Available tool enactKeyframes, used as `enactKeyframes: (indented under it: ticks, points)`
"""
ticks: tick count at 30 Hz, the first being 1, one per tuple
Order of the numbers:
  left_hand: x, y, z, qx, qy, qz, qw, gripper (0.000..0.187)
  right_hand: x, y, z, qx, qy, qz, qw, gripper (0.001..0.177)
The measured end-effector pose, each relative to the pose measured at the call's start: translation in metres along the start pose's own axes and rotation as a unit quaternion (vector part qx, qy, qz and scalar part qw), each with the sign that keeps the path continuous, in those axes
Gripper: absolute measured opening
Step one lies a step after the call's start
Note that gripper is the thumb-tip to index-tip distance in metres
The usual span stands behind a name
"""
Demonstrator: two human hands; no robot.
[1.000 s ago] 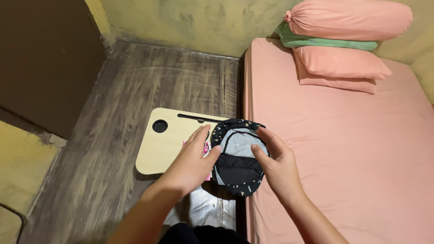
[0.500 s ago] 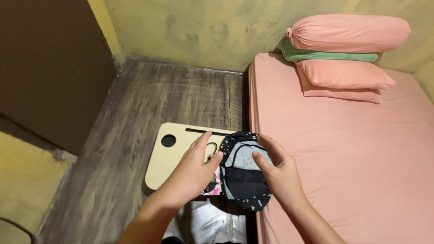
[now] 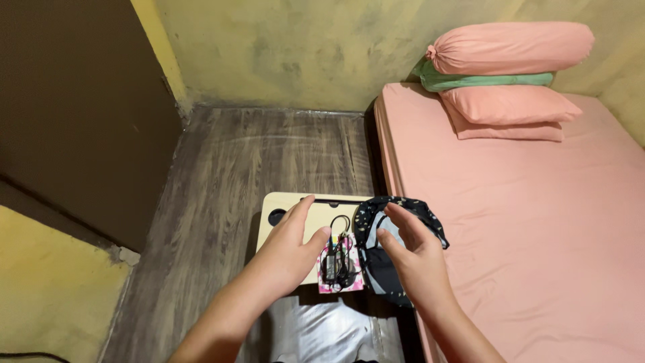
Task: The person opens a small black bag resting on a folding table beside the bed, takes out a laptop charger, wraps the cable around the charger brick, carries it to a desk, and places it next to a closed laptop.
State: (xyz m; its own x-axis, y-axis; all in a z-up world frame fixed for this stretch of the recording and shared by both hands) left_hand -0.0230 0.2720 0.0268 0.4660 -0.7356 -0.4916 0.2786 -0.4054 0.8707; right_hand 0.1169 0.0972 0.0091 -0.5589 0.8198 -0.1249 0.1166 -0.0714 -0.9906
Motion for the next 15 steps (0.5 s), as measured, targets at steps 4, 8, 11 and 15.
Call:
enactKeyframes:
  ticks: [4, 8, 11, 15]
  points:
    - [-0.009, -0.009, 0.012, 0.001, -0.019, -0.001, 1.0, 0.07, 0.019, 0.001, 0.02, 0.007, 0.012, -0.011, 1.0, 0.056]
    - [-0.014, -0.015, 0.023, -0.026, -0.044, 0.016, 0.999, 0.07, 0.029, -0.003, 0.038, 0.015, 0.018, -0.006, 1.0, 0.056]
    - [-0.013, -0.015, 0.03, -0.021, -0.047, 0.023, 0.998, 0.069, 0.027, -0.007, 0.048, 0.021, 0.019, 0.01, 1.0, 0.055]
    - [-0.009, -0.014, 0.032, -0.013, -0.044, 0.026, 0.999, 0.069, 0.022, -0.013, 0.051, 0.02, 0.018, 0.04, 0.999, 0.056]
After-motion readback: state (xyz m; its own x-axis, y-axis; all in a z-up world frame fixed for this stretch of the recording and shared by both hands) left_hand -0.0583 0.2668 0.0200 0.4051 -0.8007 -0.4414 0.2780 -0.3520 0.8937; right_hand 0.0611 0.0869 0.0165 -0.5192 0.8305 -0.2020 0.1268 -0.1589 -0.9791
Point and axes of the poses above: each hand's wrist, its own z-axis away from the middle knuckle, its own x-axis out of the palm, y = z × x, the point moved 4 cm from there along -z, towards the middle knuckle
